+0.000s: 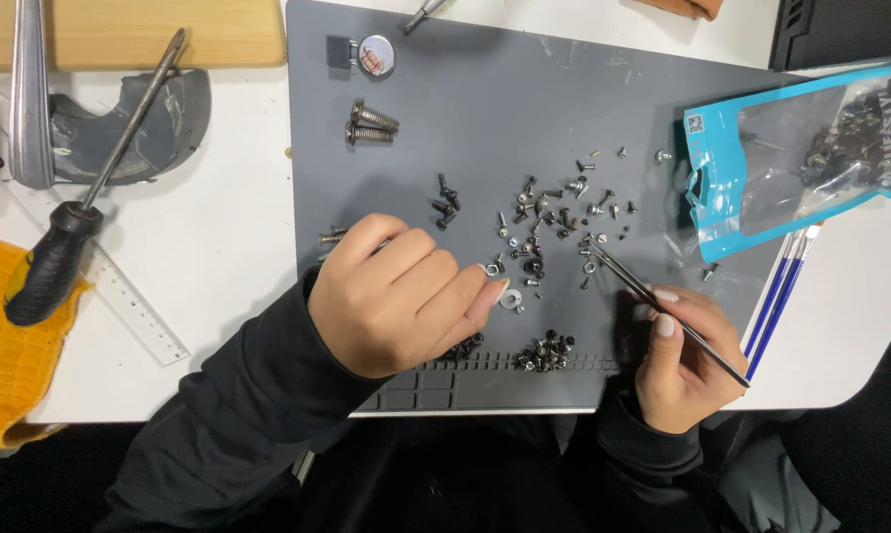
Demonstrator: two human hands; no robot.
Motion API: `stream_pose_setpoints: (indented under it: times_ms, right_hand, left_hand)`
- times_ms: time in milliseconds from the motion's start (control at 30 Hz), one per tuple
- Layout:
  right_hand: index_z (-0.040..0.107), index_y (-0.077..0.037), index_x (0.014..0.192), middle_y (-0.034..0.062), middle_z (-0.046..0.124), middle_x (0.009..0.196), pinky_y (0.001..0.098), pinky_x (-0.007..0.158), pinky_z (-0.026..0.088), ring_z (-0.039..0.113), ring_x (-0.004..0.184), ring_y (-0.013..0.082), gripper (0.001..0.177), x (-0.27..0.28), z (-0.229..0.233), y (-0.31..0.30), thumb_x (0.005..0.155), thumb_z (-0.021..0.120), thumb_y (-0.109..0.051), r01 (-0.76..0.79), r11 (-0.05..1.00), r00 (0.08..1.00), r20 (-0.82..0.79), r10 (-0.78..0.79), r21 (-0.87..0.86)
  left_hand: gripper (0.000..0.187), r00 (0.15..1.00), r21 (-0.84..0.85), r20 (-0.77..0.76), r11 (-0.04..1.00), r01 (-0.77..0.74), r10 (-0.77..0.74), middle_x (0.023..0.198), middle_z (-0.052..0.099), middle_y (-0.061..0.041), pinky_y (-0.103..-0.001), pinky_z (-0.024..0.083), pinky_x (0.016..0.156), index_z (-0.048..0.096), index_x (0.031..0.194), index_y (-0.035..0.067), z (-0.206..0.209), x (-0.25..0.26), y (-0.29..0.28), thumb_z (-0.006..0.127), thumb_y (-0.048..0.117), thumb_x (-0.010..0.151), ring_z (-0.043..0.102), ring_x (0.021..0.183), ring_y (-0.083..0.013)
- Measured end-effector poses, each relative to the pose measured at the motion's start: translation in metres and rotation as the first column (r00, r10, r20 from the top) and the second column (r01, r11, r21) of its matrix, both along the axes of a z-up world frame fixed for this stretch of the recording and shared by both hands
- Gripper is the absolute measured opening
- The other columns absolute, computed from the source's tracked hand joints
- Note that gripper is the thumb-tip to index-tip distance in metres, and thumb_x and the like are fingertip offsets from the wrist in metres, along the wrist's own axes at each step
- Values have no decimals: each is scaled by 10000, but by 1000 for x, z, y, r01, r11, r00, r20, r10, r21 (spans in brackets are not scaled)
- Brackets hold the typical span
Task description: The person uses tweezers to pick up and sort small screws and washers on a gray work mat. They move individual pieces between piles, occasionally using their left hand to steady or reposition items. The task continues throughout the clip without a visible final assembly or destination.
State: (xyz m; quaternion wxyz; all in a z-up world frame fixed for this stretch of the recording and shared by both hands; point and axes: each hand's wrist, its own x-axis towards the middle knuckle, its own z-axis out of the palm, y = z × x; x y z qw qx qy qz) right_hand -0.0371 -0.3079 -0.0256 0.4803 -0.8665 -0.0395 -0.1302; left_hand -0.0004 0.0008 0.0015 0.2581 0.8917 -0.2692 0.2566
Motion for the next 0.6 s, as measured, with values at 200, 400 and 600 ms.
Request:
stream_pose_setpoints:
  times_ms: [200, 400, 600]
  right_hand:
    - [656, 81, 1107, 274, 682, 1053, 384, 889, 590, 706, 942, 356, 192, -2, -3, -1, 1112, 629, -109, 27, 1000, 1000, -3, -27, 4]
    - [644, 81, 1098, 285, 665, 1025, 384, 797, 618, 708, 869, 370, 214, -1, -1, 4, 1115, 623, -131, 23, 999, 1000, 0, -23, 34]
    - [640, 77, 1110, 285, 666, 1022, 395, 808, 622, 707, 858, 376, 215, -1, -2, 2, 1117, 620, -137, 0, 998, 1000, 6, 0, 58]
  left_hand:
    - [369, 1000, -15, 18, 1000, 10, -10, 661, 416, 11, -301, 340, 622, 564, 710, 146, -3, 2, 2, 720, 187, 1042, 413, 611, -170]
    - [383, 1000, -10, 23, 1000, 6, -6, 669, 417, 12, -303, 337, 634, 545, 707, 149, -8, 2, 3, 737, 188, 1036, 421, 625, -171]
    - [365, 1000, -14, 31, 1000, 3, -3, 676, 417, 11, -305, 343, 641, 559, 717, 150, -9, 3, 4, 740, 185, 1033, 423, 633, -176]
